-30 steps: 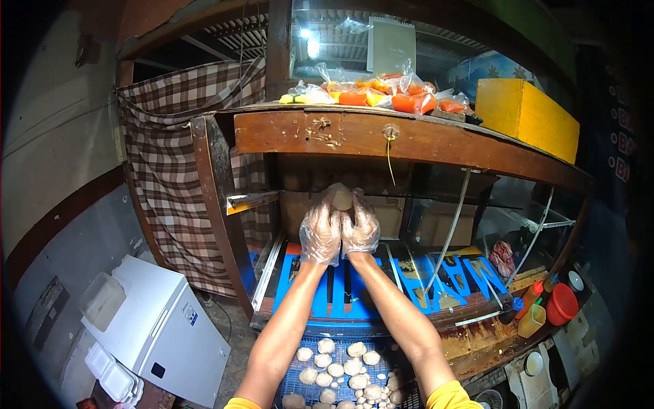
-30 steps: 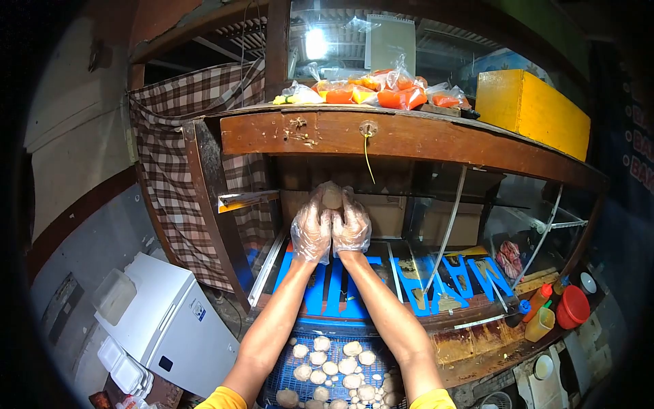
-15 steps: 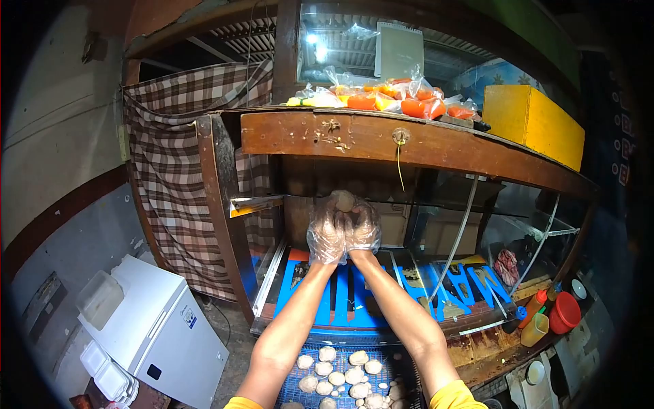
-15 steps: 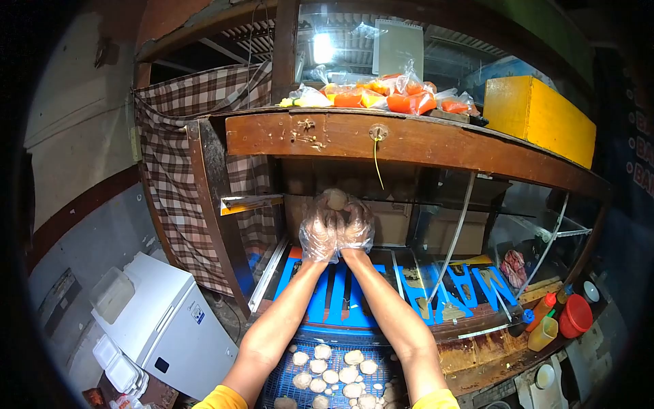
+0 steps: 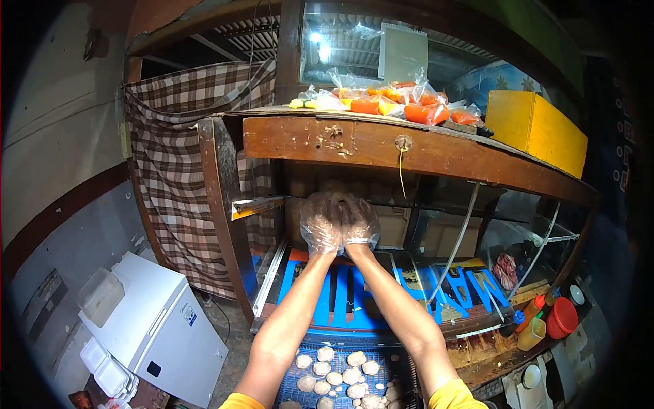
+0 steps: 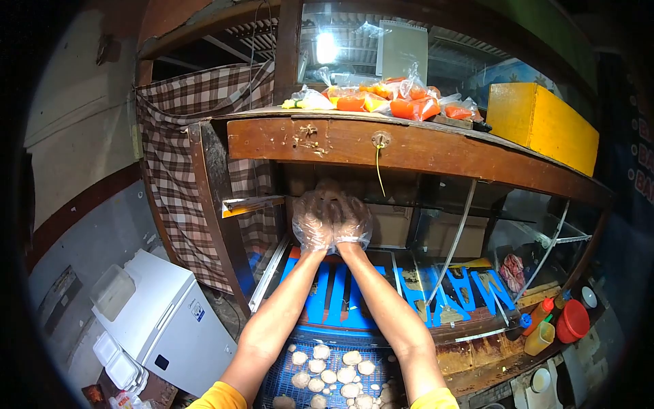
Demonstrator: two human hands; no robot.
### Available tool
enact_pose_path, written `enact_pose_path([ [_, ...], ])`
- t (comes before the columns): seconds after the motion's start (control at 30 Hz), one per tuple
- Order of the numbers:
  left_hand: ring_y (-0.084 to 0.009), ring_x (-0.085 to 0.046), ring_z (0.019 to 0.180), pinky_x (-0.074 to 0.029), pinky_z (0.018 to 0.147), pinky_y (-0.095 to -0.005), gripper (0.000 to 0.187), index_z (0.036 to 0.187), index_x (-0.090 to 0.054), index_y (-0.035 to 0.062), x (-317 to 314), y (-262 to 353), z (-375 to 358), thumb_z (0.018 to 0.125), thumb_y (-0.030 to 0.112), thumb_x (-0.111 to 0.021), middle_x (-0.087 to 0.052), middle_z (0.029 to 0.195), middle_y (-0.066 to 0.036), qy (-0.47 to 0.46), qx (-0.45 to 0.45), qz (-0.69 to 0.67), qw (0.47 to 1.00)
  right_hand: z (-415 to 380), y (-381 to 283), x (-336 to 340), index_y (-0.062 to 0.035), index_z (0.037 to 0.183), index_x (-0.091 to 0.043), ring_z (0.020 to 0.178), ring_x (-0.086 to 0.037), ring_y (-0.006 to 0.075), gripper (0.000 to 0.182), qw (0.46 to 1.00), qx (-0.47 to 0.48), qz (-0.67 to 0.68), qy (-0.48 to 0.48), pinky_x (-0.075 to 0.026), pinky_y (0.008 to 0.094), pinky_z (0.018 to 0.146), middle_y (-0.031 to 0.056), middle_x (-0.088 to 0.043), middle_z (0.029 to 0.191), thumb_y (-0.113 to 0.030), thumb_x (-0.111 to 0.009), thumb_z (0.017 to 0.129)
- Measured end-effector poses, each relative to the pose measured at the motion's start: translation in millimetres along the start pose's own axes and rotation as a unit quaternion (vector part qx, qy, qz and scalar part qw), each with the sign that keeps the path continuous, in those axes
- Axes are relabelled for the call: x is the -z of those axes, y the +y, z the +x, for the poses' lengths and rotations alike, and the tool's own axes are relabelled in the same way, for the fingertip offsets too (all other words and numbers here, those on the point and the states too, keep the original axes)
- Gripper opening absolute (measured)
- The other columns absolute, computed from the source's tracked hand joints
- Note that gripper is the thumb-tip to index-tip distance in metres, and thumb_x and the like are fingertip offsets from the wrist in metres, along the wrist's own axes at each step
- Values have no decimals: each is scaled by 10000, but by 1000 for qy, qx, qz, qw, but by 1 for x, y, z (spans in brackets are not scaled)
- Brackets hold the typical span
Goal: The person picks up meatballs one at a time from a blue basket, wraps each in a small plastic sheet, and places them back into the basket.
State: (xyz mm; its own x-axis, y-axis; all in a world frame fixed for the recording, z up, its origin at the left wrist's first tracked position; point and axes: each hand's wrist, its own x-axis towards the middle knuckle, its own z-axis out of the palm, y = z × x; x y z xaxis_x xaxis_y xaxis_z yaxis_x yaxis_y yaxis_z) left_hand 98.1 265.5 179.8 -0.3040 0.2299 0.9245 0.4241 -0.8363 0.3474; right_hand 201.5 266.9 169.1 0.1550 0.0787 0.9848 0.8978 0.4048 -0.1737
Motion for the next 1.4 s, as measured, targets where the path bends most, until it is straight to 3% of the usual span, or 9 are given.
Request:
enact_pose_path([
  [0.3,-401,-677,971,-543,858,-503,159,1026,-748,31,9,4,6,923,147,-709,-722,1018,-197,-51,-30,10,998,8,-12,14,-80,1074,-808,1018,-740,365,242,998,28,65,-3,-559,506,943,141,-789,1114,-175,-770,854],
  [0.5,-415,-699,964,-556,868,-496,187,1014,-759,11,22,9,-2,898,130,-672,-741,1034,-209,-140,86,-67,984,11,-22,26,-56,1026,-805,979,-738,376,200,994,26,109,-21,-561,505,919,165,-789,1048,-165,-724,879],
  [0.67,-405,-701,968,-564,882,-486,184,1034,-744,7,43,18,4,902,79,-638,-746,1040,-193,-113,-32,-49,992,11,-43,45,-44,1004,-792,952,-733,385,162,992,14,117,-48,-559,484,915,176,-781,1030,-110,-719,876],
  [0.73,-402,-697,972,-563,889,-489,176,1039,-737,7,61,34,10,907,65,-636,-746,1047,-189,-142,-15,-17,990,12,-54,58,-52,1024,-789,950,-732,382,166,988,-4,141,-64,-558,476,916,172,-780,1033,-95,-721,878],
  [0.87,-393,-694,1010,-564,909,-486,166,1050,-734,8,88,52,14,910,61,-664,-743,1070,-186,-195,-11,3,981,8,-70,81,-73,1057,-786,1030,-729,345,181,988,-12,129,-87,-549,444,956,133,-782,1096,-102,-742,884],
  [1.07,-403,-686,1111,-552,983,-479,214,1101,-721,-11,119,69,0,890,22,-709,-734,1119,-212,-221,-11,-21,975,3,-89,112,-90,1076,-789,1087,-728,316,200,982,-8,151,-117,-522,484,1034,115,-784,1121,-77,-772,877],
  [1.3,-409,-671,1152,-541,1021,-482,247,1140,-708,-12,152,99,-7,912,83,-703,-727,1180,-209,-287,10,-1,958,-16,-104,142,-24,1093,-774,1104,-736,343,224,958,-77,223,-161,-550,440,1032,175,-776,1128,-9,-757,870],
  [1.4,-403,-662,1176,-530,1042,-482,249,1151,-705,-7,165,110,-8,923,94,-705,-724,1200,-207,-329,7,-1,944,-32,-107,152,-37,1106,-780,1135,-722,342,227,943,-134,245,-182,-526,472,1067,156,-775,1153,-38,-741,883],
])
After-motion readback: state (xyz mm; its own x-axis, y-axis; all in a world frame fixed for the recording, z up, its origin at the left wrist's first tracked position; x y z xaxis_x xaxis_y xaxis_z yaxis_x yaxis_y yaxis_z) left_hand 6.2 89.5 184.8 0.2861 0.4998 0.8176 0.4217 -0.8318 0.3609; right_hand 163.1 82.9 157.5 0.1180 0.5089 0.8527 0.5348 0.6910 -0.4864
